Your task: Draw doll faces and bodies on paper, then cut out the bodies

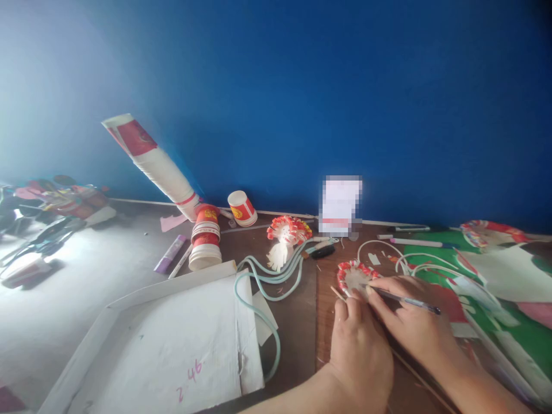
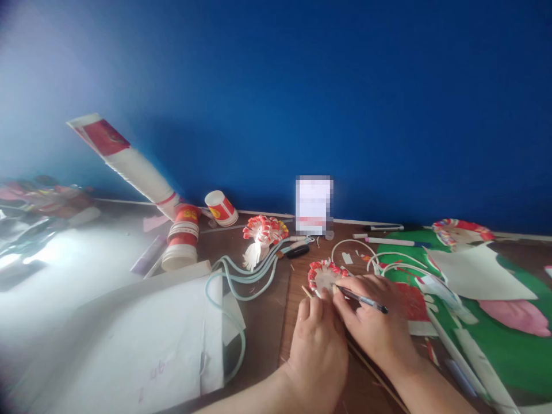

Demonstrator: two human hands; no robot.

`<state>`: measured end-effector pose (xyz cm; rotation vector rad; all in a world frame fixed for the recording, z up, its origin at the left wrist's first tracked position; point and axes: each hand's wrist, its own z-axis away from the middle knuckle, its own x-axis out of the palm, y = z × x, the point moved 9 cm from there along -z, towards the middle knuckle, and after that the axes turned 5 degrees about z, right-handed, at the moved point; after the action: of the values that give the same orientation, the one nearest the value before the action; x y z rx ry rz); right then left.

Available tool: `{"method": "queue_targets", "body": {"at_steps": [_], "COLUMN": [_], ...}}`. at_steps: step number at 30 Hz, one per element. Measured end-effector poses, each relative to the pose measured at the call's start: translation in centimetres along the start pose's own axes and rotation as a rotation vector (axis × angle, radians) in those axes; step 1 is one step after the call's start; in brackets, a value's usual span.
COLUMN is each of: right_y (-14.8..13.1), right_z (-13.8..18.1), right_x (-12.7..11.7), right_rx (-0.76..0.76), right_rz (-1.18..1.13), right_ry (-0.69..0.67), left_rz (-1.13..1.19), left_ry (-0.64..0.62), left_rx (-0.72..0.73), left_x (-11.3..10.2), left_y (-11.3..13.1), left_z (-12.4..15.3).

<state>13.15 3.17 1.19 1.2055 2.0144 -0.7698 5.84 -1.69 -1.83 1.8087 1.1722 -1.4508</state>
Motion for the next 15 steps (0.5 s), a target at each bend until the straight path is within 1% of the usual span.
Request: {"method": "queue_targets", "body": {"at_steps": [8,15], "right_y": [0.24,0.17], "right_z": [0.17,0.15], "right_x": [0.36,0.37], "right_rx": [0.015,0.007], "right_rz": [-0.020,-0.016], "right_ry": [-0.018,-0.015], "left_rz": [0.003,0.006], "left_ry": [0.009,-0.018], "left_rx": [-0.002,0.014], "left_x": [0.08,0.41], "left_y": [-0.18,0.13], "left_z": [-0.20,-0.06]}}
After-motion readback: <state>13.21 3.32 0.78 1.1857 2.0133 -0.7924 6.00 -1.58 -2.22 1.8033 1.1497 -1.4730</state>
